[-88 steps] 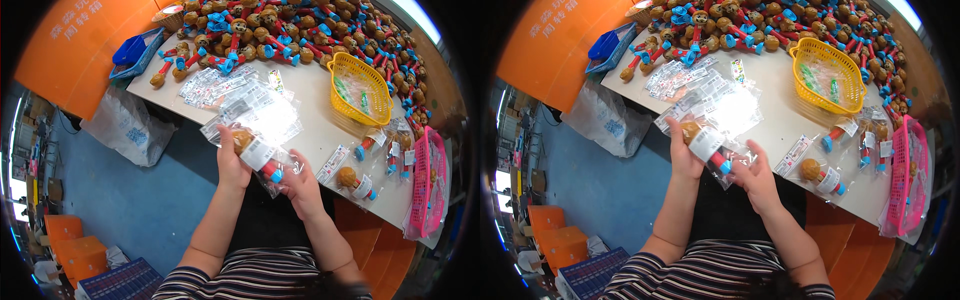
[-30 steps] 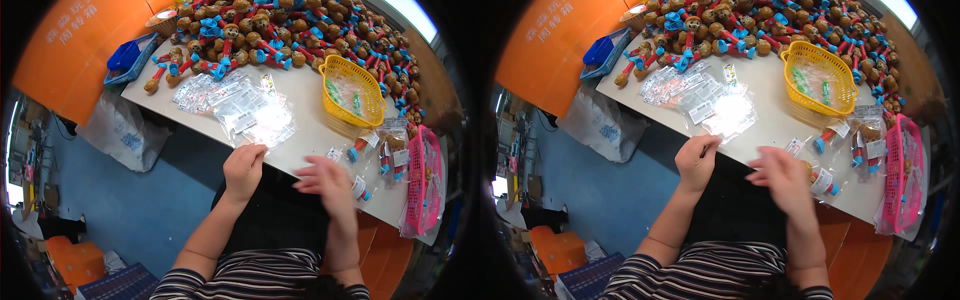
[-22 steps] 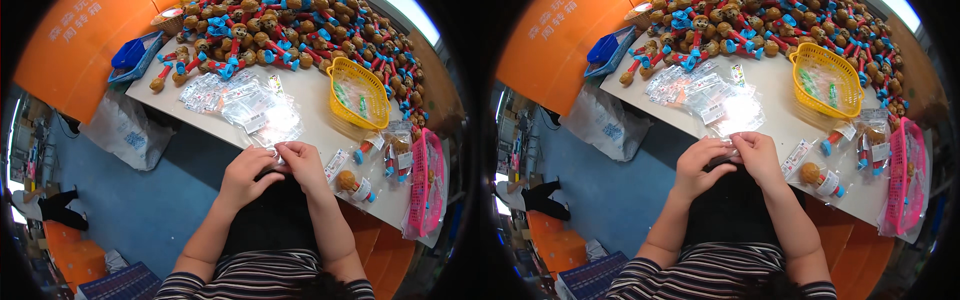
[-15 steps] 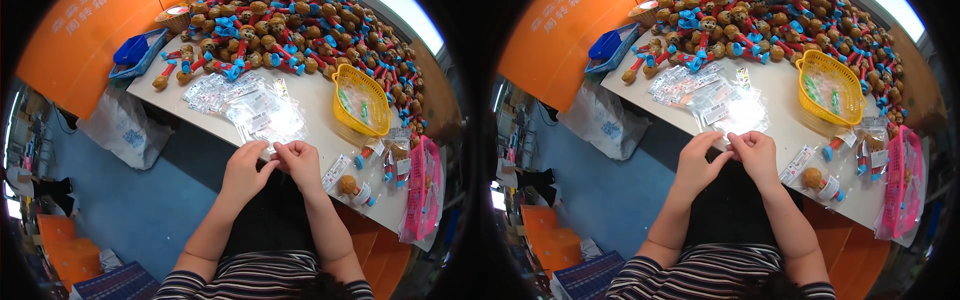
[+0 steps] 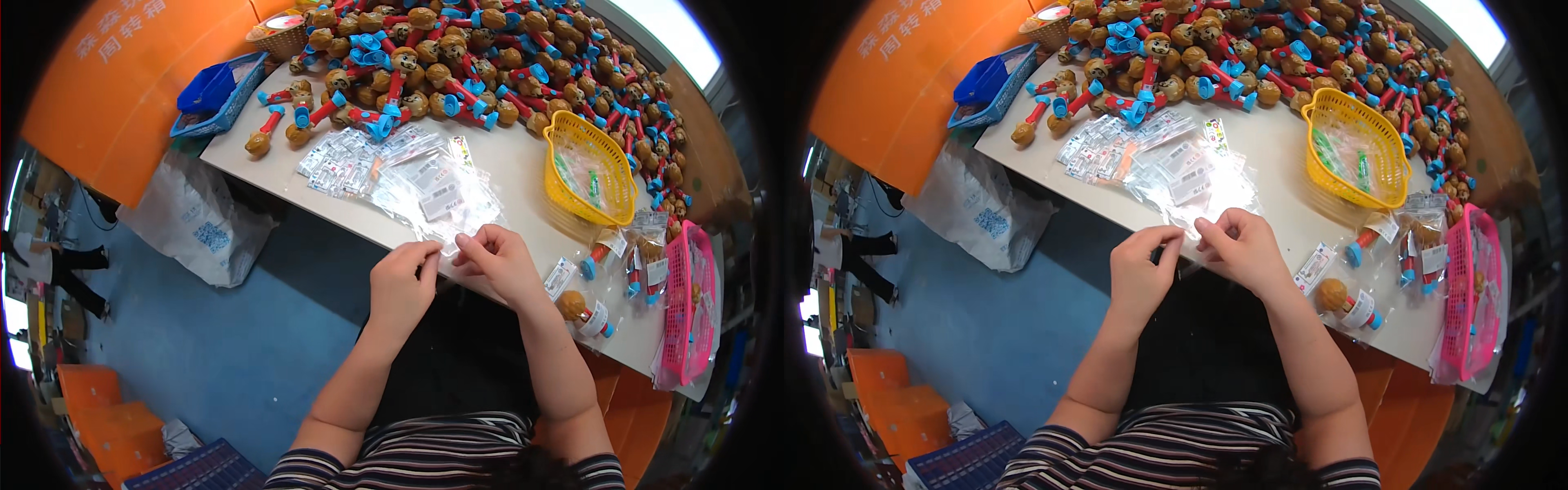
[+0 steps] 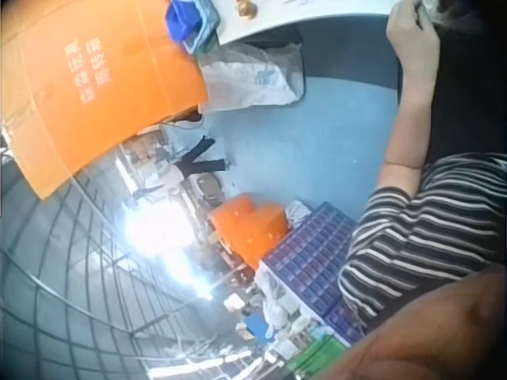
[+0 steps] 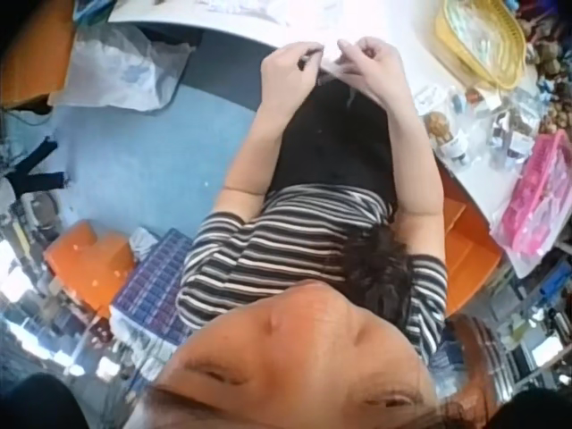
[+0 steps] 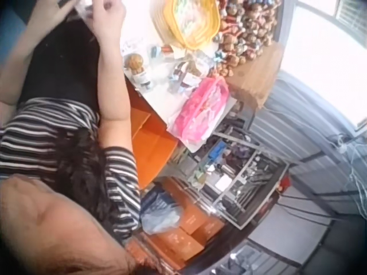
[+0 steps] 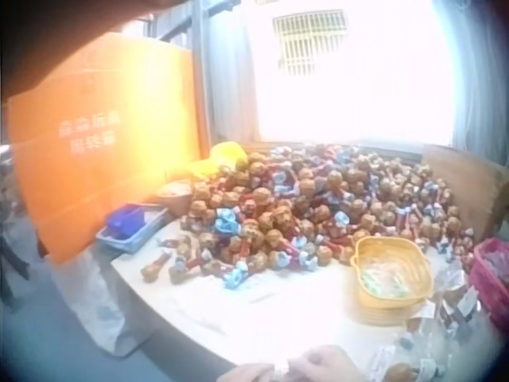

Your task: Packaging toy microphones into plastic bags and placing them in a tray.

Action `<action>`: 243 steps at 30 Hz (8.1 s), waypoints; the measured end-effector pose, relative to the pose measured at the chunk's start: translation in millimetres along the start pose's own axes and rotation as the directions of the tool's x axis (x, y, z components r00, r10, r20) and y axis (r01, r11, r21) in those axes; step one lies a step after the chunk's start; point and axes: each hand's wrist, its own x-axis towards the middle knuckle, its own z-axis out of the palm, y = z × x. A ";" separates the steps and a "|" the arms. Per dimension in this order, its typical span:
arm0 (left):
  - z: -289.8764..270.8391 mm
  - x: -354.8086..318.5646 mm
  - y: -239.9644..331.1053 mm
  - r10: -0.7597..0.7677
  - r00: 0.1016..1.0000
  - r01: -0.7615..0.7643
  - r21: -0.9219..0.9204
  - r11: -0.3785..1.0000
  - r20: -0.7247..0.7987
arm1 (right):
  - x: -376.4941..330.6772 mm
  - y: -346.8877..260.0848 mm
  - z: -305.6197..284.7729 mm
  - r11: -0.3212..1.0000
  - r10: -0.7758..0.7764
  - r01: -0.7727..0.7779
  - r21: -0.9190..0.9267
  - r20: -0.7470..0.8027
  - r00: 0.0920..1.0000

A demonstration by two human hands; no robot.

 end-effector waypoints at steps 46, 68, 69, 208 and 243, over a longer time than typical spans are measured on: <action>25.3 -2.7 -23.0 0.195 0.976 -0.150 0.340 0.928 -0.101 | 29.1 -48.7 -33.2 0.763 0.211 0.014 -0.646 0.270 0.939; 20.5 10.9 13.6 0.064 0.997 -0.063 0.027 0.998 -0.053 | 25.1 -22.8 -12.3 0.977 0.093 -0.047 -0.207 0.219 0.971; 21.4 12.4 16.7 0.095 0.992 -0.092 0.039 0.995 -0.086 | 24.6 -22.8 -10.3 0.982 0.017 0.018 -0.190 0.183 0.983; 19.7 -32.2 28.7 0.349 0.936 -0.351 0.158 0.923 0.041 | -45.5 38.1 -5.3 0.769 -0.545 0.468 -0.434 -0.064 0.836; 22.9 -41.7 17.2 0.356 0.934 -0.314 0.410 0.857 -0.029 | -34.9 22.5 -3.4 0.999 0.025 -0.021 0.046 -0.074 0.997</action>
